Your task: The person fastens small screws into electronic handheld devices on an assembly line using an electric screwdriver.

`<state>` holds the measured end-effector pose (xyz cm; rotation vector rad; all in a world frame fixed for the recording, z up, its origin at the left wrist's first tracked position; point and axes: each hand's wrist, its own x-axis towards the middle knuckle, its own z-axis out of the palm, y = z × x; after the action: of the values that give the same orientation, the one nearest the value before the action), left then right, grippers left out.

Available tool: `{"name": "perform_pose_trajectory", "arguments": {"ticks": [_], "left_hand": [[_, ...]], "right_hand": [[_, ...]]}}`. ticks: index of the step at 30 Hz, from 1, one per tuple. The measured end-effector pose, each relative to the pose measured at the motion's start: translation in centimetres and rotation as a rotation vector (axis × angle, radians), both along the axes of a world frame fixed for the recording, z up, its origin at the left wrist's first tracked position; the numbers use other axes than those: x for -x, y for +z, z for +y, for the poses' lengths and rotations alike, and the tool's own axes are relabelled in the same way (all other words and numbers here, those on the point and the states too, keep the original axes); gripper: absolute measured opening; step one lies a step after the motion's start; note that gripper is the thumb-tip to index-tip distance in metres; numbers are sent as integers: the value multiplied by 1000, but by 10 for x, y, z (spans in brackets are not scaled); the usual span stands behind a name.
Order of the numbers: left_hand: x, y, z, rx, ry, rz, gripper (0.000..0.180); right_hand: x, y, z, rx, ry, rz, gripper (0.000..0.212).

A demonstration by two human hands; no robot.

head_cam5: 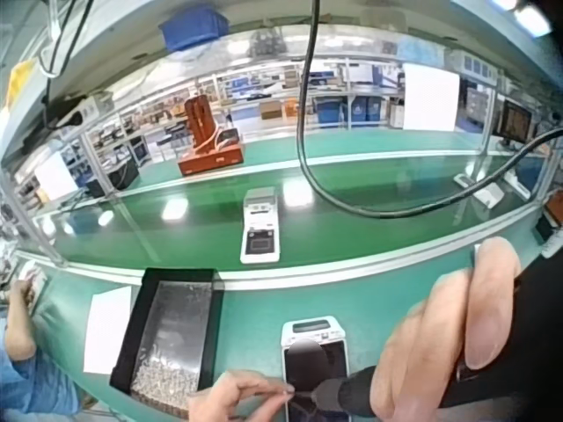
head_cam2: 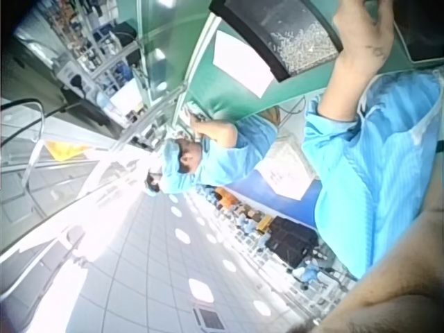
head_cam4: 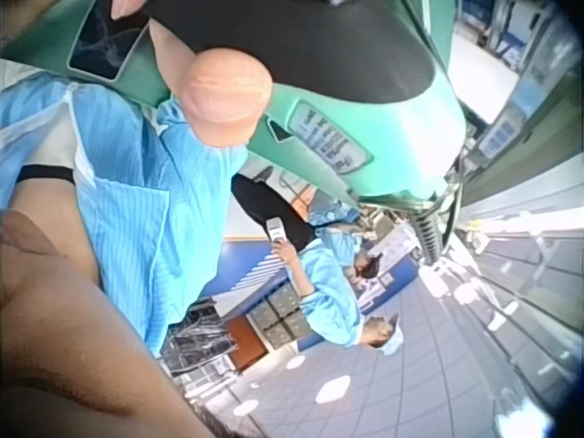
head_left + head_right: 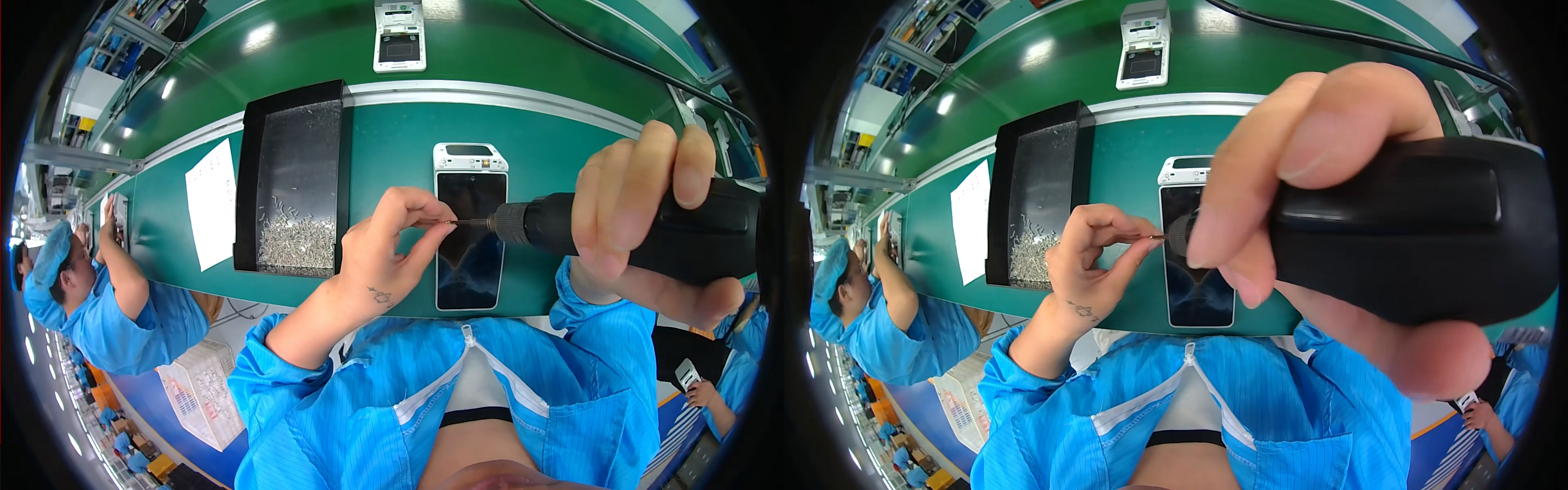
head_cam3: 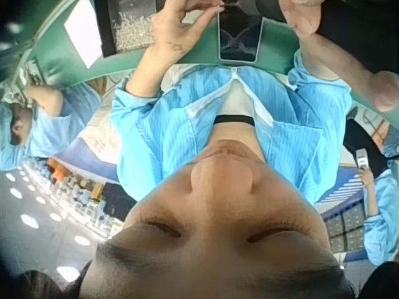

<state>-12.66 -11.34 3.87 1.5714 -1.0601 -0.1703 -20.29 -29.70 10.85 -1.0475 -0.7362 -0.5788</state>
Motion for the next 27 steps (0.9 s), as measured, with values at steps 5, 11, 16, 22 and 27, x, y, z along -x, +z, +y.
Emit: {"name": "perform_pose_trajectory", "arguments": {"ticks": [5, 11, 16, 22, 27], "left_hand": [[1, -2, -7, -18, 84, -287, 27], [0, -4, -14, -11, 111, -397, 29], [0, -5, -15, -18, 167, -395, 35], [-1, -2, -11, -175, 281, -394, 48], [30, -44, -16, -333, -109, -520, 55]], "right_hand": [[1, 0, 2, 53, -46, 27, 55], [5, 1, -1, 121, -61, 14, 58], [5, 1, -1, 162, -61, 4, 60], [6, 3, -14, 260, -122, -9, 63], [-2, -9, -38, 344, -149, -25, 67]]}}
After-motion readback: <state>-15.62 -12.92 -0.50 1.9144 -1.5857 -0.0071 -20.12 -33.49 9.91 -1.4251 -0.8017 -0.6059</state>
